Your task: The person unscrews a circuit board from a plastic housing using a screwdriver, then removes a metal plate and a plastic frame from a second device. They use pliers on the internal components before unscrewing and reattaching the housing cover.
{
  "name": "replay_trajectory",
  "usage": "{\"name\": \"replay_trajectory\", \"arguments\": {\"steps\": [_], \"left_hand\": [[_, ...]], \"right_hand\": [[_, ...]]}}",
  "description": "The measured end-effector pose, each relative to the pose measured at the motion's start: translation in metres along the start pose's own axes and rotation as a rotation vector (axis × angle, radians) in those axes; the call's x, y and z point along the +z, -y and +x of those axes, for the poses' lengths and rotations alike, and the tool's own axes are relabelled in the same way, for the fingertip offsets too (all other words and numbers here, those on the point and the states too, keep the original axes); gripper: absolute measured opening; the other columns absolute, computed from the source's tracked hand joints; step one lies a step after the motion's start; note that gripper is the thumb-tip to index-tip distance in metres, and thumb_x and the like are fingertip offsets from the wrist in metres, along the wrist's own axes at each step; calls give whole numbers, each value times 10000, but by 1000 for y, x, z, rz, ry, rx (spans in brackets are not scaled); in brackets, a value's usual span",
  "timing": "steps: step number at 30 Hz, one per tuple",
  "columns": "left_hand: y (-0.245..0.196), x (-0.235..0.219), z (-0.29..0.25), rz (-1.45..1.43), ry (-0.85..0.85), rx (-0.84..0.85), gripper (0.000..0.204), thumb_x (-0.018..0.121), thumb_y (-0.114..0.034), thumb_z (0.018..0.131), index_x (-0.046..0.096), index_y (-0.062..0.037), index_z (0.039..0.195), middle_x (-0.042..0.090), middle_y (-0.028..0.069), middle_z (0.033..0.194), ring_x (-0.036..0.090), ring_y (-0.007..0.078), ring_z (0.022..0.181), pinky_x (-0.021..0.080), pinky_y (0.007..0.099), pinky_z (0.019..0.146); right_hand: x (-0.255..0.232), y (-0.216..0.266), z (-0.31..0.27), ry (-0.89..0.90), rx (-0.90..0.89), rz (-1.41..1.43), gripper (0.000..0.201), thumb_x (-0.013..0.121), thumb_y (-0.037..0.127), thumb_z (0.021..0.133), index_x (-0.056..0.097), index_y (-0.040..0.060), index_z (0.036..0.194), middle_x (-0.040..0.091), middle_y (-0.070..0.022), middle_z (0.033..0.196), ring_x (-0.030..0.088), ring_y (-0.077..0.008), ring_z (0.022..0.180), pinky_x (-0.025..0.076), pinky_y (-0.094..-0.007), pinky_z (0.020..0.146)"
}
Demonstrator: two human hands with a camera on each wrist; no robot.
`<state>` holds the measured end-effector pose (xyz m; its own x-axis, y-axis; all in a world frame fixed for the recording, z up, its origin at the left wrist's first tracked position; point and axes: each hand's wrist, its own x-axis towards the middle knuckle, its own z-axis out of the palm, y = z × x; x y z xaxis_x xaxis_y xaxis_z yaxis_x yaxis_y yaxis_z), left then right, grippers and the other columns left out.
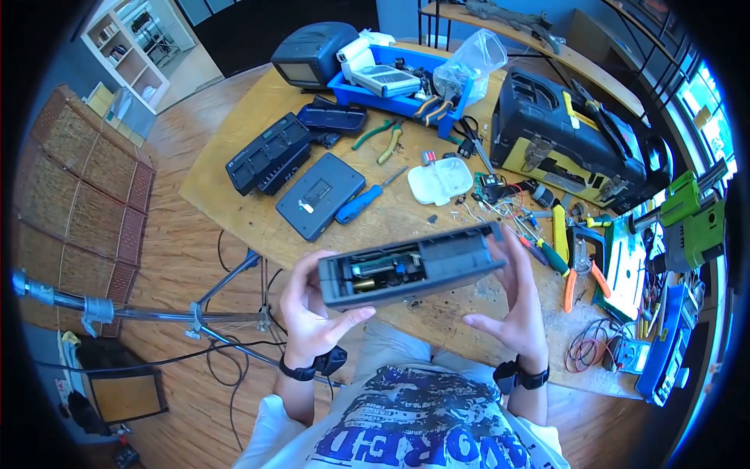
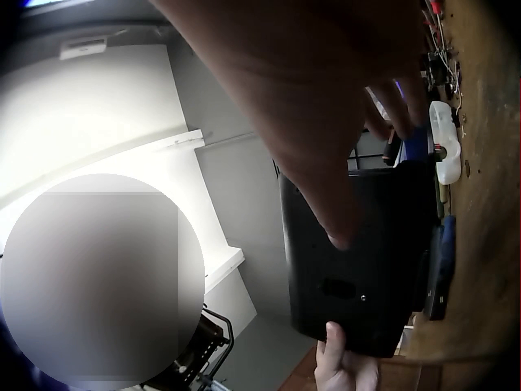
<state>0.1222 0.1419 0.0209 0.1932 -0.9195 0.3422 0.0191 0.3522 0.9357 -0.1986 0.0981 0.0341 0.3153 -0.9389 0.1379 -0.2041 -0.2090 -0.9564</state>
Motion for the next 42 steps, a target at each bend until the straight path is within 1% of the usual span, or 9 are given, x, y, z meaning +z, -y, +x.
{"name": "replay_trajectory", "arguments": {"steps": [2, 4, 7, 12, 15, 29, 31, 34, 42], "left_hand": [[-10, 10, 7, 238, 191, 131, 852, 1038, -103, 710, 565, 32, 1406, 652, 177, 1372, 670, 231, 1220, 544, 379, 1046], [-16, 23, 13, 272, 221, 159, 782, 1036, -115, 704, 625, 33, 1352, 703, 186, 1305, 695, 250, 1151, 556, 375, 991], [-27, 37, 22, 442, 316, 306, 717, 992, -65, 663, 720, -43, 1326, 733, 147, 1213, 747, 310, 1068, 596, 377, 917], [-32, 55, 29, 398, 402, 423, 730, 980, -66, 691, 710, -53, 1369, 745, 134, 1219, 757, 309, 1096, 609, 371, 924], [-40, 65, 33, 319, 402, 278, 846, 993, -106, 669, 661, -15, 1441, 741, 165, 1311, 740, 339, 1168, 587, 403, 1010], [-17, 72, 46, 371, 536, 418, 728, 943, -35, 657, 705, -16, 1345, 763, 155, 1242, 747, 348, 1127, 598, 429, 963], [-14, 73, 43, 387, 510, 440, 552, 922, -74, 744, 742, 13, 1259, 785, 168, 1227, 767, 332, 1120, 605, 420, 981], [-14, 73, 42, 379, 531, 453, 710, 899, 32, 652, 695, -17, 1330, 754, 156, 1268, 744, 352, 1144, 599, 427, 976], [-15, 75, 38, 330, 510, 442, 668, 935, -16, 664, 697, -38, 1289, 750, 158, 1296, 738, 359, 1199, 598, 448, 1029]], "right_hand": [[2, 10, 8, -140, -170, -51, 1361, 1044, 202, 672, 218, 75, 1746, 448, -215, 1704, 472, -342, 1568, 418, -478, 1272], [-1, 11, 7, -232, -186, -23, 1242, 1044, 200, 643, 385, 75, 1688, 549, -192, 1633, 546, -344, 1507, 461, -460, 1229], [-22, 6, -1, -172, -162, -260, 717, 1010, 111, 625, 726, 28, 1279, 751, -97, 1302, 708, -278, 1241, 557, -402, 1078], [-34, -11, -18, -219, -118, -133, 698, 960, -30, 635, 704, -5, 1283, 697, -107, 1324, 693, -216, 1254, 585, -316, 1042], [-38, -21, -26, -273, -119, -8, 756, 985, -20, 639, 663, -28, 1323, 633, -153, 1387, 666, -266, 1324, 595, -363, 1108], [-45, -44, -32, -295, -144, 19, 710, 938, -108, 691, 630, -5, 1323, 595, -143, 1395, 654, -280, 1346, 589, -372, 1126], [-45, -43, -32, -298, -154, 20, 688, 922, -123, 702, 630, -2, 1312, 598, -143, 1389, 653, -279, 1348, 579, -372, 1133], [-44, -41, -32, -304, -189, -52, 674, 897, -149, 703, 631, 3, 1303, 600, -144, 1383, 651, -286, 1348, 563, -369, 1140], [-42, -27, -29, -424, -362, -204, 498, 927, -41, 749, 674, 18, 1175, 695, -151, 1256, 709, -324, 1263, 576, -431, 1091]]}}
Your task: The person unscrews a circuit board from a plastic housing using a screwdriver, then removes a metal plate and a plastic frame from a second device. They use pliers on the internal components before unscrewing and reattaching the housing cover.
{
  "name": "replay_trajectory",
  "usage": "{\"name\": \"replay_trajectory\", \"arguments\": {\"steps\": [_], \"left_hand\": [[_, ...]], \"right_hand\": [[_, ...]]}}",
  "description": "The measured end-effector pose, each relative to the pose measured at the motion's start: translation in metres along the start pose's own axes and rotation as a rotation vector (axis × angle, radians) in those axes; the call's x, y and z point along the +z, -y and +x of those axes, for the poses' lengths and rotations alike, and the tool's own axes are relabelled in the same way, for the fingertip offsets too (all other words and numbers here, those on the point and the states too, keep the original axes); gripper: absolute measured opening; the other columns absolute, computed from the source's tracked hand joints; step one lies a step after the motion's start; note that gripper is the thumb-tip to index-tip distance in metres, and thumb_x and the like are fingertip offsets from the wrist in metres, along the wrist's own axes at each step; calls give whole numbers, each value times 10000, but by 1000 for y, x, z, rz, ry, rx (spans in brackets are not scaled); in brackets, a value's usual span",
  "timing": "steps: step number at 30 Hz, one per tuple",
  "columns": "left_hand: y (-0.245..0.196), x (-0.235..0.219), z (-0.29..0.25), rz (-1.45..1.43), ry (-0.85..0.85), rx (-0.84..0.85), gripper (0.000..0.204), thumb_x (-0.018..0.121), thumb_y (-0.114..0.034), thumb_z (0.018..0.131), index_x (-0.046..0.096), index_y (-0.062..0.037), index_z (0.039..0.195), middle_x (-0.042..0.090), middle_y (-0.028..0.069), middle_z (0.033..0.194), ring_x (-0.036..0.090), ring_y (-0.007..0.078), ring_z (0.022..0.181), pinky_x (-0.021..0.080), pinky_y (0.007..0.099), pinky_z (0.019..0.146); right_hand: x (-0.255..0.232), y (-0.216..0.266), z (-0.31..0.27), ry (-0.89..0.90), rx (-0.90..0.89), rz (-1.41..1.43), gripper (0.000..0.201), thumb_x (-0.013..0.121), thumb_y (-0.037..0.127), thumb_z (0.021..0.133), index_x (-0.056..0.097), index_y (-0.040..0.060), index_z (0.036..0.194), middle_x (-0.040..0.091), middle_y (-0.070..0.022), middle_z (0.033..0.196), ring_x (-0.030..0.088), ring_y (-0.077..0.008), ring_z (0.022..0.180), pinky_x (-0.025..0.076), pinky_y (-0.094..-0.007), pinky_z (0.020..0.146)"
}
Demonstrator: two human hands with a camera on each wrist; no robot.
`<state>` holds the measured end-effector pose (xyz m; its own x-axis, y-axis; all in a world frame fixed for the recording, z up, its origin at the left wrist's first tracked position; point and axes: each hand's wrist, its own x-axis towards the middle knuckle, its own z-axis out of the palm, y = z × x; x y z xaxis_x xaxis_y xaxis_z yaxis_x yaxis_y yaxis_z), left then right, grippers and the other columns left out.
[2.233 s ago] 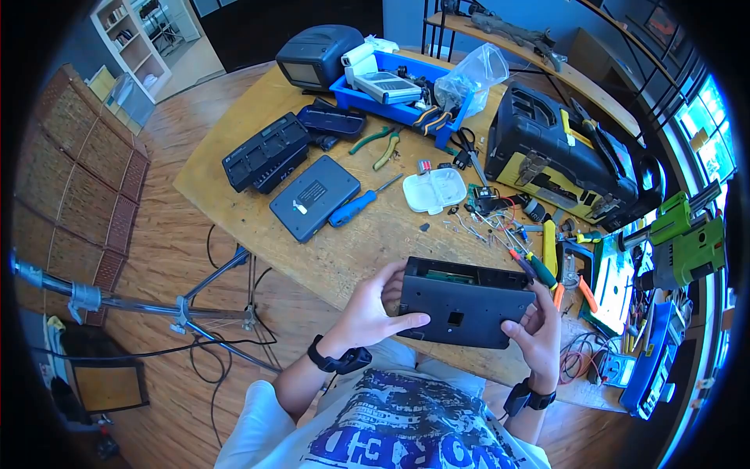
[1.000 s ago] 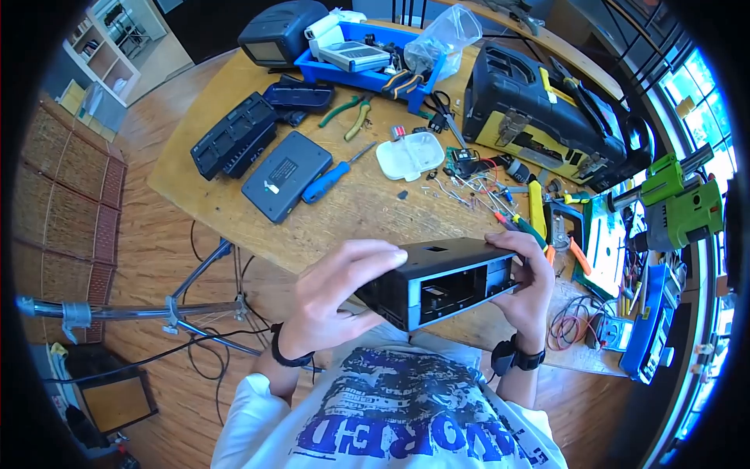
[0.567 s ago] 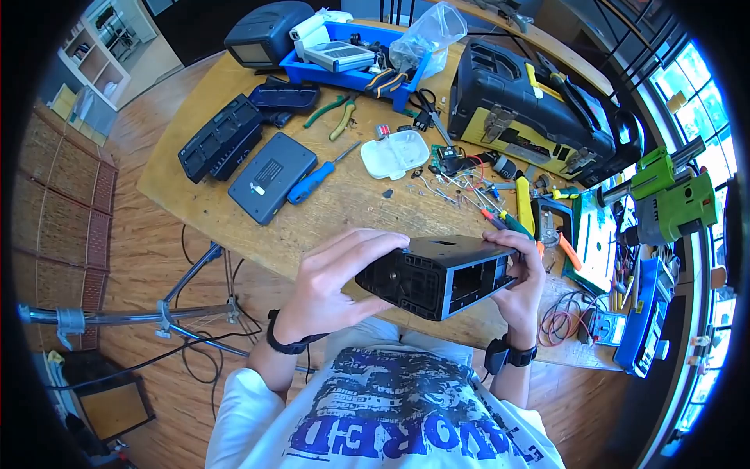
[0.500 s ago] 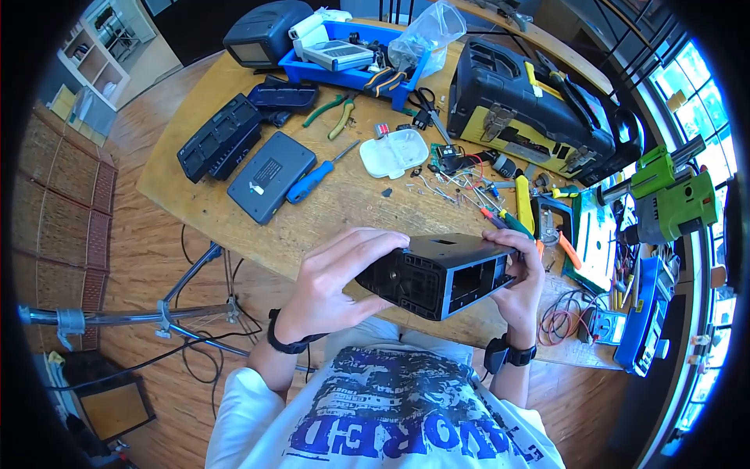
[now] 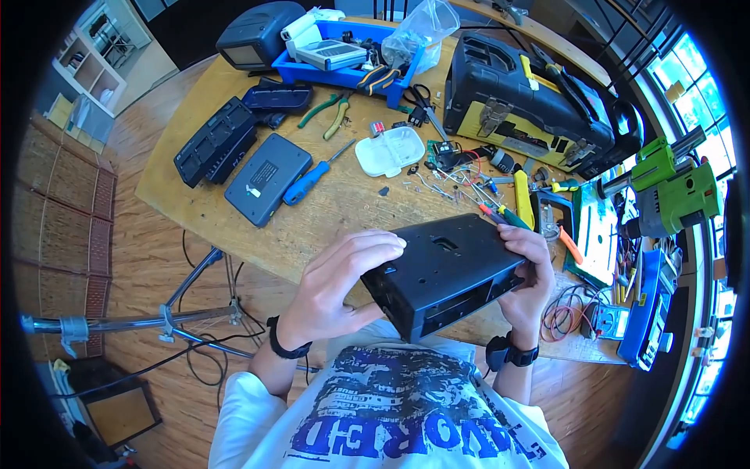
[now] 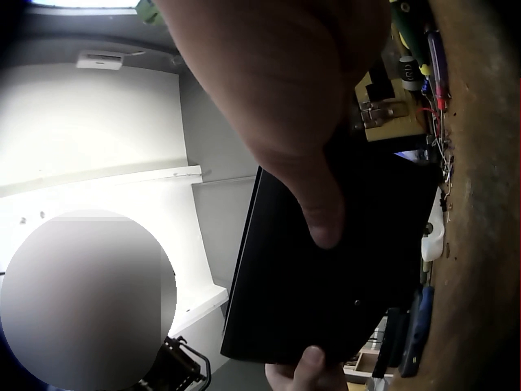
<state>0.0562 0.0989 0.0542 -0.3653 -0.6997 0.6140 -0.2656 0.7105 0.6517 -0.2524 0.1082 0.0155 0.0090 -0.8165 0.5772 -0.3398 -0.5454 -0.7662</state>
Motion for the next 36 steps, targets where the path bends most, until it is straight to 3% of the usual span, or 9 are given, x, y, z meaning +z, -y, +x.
{"name": "replay_trajectory", "arguments": {"steps": [6, 12, 14, 18, 20, 24, 25, 27, 36], "left_hand": [[9, -5, -6, 63, 2, 48, 613, 935, -28, 678, 715, -31, 1250, 757, 160, 1292, 734, 367, 1241, 592, 487, 1095], [10, -9, -22, 38, -34, -29, 606, 916, -13, 691, 722, -24, 1265, 768, 166, 1280, 736, 362, 1251, 591, 466, 1083], [8, -12, -31, 26, -44, -83, 619, 917, -18, 691, 723, -23, 1278, 770, 165, 1280, 738, 357, 1250, 589, 450, 1077], [15, -24, -56, -160, -89, -300, 670, 928, -27, 758, 673, 7, 1376, 755, 160, 1313, 730, 297, 1253, 561, 396, 1089], [15, -32, -69, -449, -320, -572, 672, 906, -13, 821, 618, 45, 1425, 728, 168, 1326, 719, 245, 1229, 558, 383, 1087], [43, -54, -81, -540, -751, -591, 507, 849, -46, 927, 627, 69, 1368, 731, 119, 1261, 724, 177, 1110, 574, 318, 995], [53, -65, -85, -552, -793, -647, 453, 833, -82, 957, 643, 70, 1338, 741, 111, 1232, 725, 165, 1073, 572, 311, 977], [61, -81, -80, -554, -848, -708, 324, 784, -175, 1028, 693, 51, 1241, 762, 88, 1163, 730, 139, 1015, 568, 298, 942], [110, -113, -86, -590, -932, -896, 438, 798, -268, 1021, 683, 26, 1324, 766, 126, 1265, 756, 198, 1114, 592, 366, 1007]], "right_hand": [[3, 10, 7, -19, -156, -156, 481, 949, -4, 740, 702, 34, 1151, 728, -151, 1220, 744, -344, 1197, 599, -447, 1048], [7, 21, 8, 61, -57, -117, 515, 968, 9, 713, 733, 34, 1171, 743, -159, 1243, 753, -344, 1164, 598, -442, 1041], [7, 18, 9, 135, -80, -57, 639, 977, 33, 720, 692, 31, 1292, 718, -175, 1319, 719, -346, 1233, 577, -443, 1077], [13, 25, 10, 148, 6, 184, 1034, 954, 51, 774, 378, 48, 1633, 539, -227, 1582, 587, -365, 1437, 507, -464, 1177], [10, 24, 10, 103, 51, 105, 1037, 882, -8, 818, 310, 48, 1682, 500, -247, 1617, 589, -369, 1443, 497, -475, 1187], [-5, 14, 0, 78, 200, 113, 940, 732, -110, 841, 326, 24, 1678, 536, -253, 1580, 726, -284, 1217, 597, -388, 1041], [-3, 14, -1, 36, 174, 89, 901, 702, -133, 845, 360, 20, 1664, 568, -242, 1549, 757, -233, 1086, 622, -332, 946], [-7, 14, -4, 28, 206, 97, 869, 696, -140, 850, 389, 16, 1648, 584, -234, 1533, 760, -222, 1064, 620, -322, 935], [-3, 12, -7, 126, 320, 42, 714, 708, -146, 860, 536, 2, 1537, 650, -176, 1458, 773, -182, 994, 623, -300, 875]]}}
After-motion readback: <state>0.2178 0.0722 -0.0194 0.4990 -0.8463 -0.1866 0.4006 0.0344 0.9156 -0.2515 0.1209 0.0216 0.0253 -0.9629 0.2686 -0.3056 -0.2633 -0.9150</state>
